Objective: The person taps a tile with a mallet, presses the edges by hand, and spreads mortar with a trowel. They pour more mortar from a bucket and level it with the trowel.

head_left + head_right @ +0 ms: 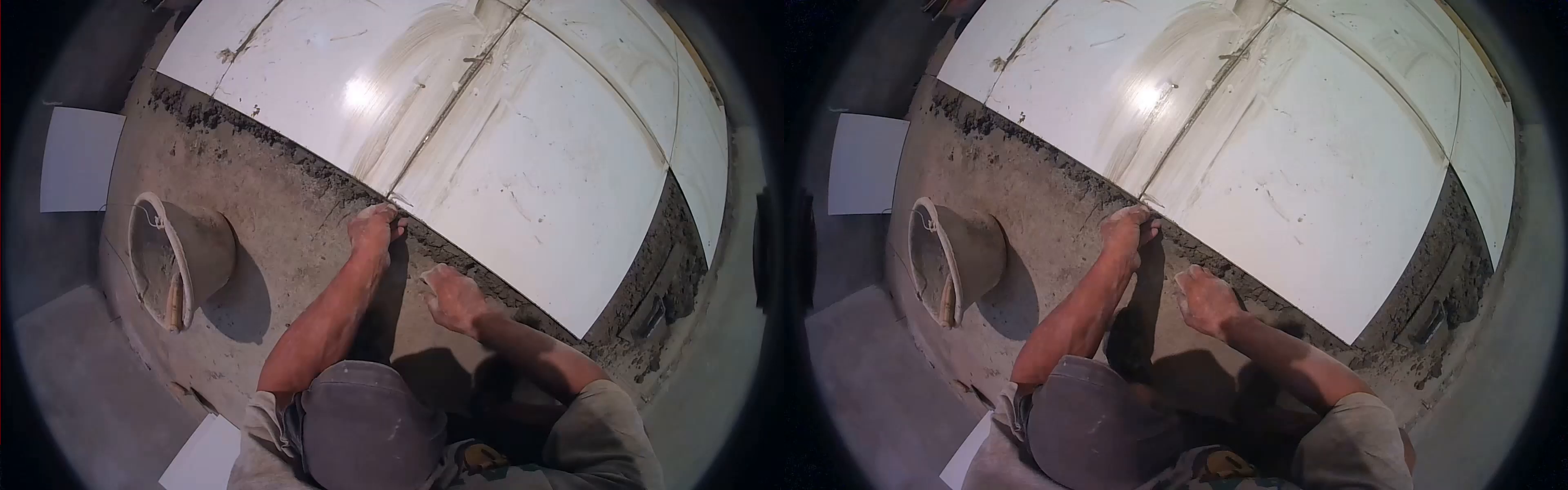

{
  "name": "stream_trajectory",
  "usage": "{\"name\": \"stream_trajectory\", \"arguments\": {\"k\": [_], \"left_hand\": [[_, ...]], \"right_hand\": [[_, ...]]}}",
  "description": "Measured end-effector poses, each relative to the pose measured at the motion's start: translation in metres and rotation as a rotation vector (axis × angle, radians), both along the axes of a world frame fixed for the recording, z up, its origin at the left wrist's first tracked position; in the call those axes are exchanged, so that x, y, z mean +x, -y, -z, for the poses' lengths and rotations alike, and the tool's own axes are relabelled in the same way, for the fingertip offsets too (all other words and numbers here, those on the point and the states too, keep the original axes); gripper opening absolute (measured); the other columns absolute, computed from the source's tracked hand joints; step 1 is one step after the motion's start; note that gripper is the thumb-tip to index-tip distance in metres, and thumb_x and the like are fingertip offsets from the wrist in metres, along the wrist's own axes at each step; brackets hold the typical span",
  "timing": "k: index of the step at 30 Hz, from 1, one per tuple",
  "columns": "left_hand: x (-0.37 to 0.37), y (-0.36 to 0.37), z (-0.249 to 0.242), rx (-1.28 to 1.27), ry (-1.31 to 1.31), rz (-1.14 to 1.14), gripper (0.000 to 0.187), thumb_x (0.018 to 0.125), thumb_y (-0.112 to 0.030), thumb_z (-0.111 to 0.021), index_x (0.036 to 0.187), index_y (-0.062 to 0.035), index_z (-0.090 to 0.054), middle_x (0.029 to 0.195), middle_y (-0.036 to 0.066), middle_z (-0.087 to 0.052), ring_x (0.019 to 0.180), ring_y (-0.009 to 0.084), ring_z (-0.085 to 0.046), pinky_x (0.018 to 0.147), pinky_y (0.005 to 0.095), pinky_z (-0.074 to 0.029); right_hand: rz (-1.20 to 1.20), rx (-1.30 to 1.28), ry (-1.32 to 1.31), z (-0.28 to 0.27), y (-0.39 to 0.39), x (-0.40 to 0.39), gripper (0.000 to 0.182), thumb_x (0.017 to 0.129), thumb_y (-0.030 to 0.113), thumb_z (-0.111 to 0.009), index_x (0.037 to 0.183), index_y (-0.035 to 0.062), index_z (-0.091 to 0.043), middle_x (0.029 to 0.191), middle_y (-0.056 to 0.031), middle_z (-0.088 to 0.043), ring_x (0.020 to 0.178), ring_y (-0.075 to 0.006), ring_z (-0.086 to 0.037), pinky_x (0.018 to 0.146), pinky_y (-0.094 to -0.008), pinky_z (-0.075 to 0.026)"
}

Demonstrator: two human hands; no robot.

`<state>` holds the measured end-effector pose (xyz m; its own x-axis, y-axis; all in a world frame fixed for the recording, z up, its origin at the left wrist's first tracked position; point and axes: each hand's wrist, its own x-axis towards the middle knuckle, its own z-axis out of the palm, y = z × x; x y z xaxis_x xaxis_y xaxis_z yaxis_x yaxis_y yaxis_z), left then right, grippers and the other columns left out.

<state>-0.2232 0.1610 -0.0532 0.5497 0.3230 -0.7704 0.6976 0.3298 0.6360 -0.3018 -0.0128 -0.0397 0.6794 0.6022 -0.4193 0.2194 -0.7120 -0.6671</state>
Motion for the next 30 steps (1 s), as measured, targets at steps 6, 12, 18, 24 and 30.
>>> {"name": "stream_trajectory", "arguments": {"k": [6,12,18,24,30], "left_hand": [[0.0,-0.008,-0.012,-0.09,-0.038,0.088,0.026,0.09,-0.006,-0.055,0.113,0.0031,-0.059,0.099,0.009,-0.066,0.079,0.0172,-0.065,0.07,0.0282,-0.052],[-0.001,-0.009,-0.021,-0.119,-0.013,0.173,0.032,0.09,-0.01,-0.057,0.119,0.0039,-0.054,0.105,0.009,-0.063,0.095,0.0217,-0.063,0.084,0.0368,-0.05],[-0.004,-0.005,-0.01,-0.176,-0.005,0.056,0.025,0.089,-0.01,-0.057,0.113,-0.0008,-0.058,0.101,0.007,-0.063,0.091,0.0206,-0.061,0.086,0.0377,-0.048],[-0.005,-0.004,0.0,-0.216,-0.015,-0.02,0.017,0.09,-0.011,-0.052,0.105,-0.0077,-0.06,0.094,0.001,-0.062,0.09,0.0135,-0.058,0.083,0.0348,-0.044],[-0.007,-0.006,0.013,-0.193,-0.014,0.074,0.022,0.087,-0.013,-0.046,0.101,-0.017,-0.062,0.083,-0.008,-0.06,0.077,0.0069,-0.054,0.074,0.0271,-0.03]], "right_hand": [[0.009,0.006,0.076,-0.01,0.005,0.006,0.033,0.083,0.018,-0.059,0.109,0.0002,-0.05,0.106,-0.019,-0.052,0.103,-0.0342,-0.053,0.087,-0.0429,-0.048],[0.056,0.031,0.144,-0.016,0.009,0.001,0.033,0.081,0.018,-0.06,0.108,0.0005,-0.051,0.103,-0.0185,-0.051,0.102,-0.0339,-0.054,0.085,-0.0432,-0.048],[0.002,-0.017,0.061,-0.014,0.006,-0.002,0.038,0.086,0.022,-0.057,0.116,-0.0011,-0.051,0.111,-0.0214,-0.053,0.106,-0.0369,-0.053,0.09,-0.0455,-0.046],[0.03,-0.01,0.062,-0.019,0.005,-0.003,0.039,0.086,0.023,-0.058,0.116,-0.0005,-0.051,0.112,-0.0216,-0.053,0.107,-0.0369,-0.053,0.089,-0.0457,-0.046],[0.048,0.022,0.107,-0.02,0.008,-0.002,0.04,0.084,0.022,-0.06,0.116,-0.0004,-0.05,0.112,-0.0224,-0.051,0.108,-0.0372,-0.051,0.09,-0.046,-0.045]]}}
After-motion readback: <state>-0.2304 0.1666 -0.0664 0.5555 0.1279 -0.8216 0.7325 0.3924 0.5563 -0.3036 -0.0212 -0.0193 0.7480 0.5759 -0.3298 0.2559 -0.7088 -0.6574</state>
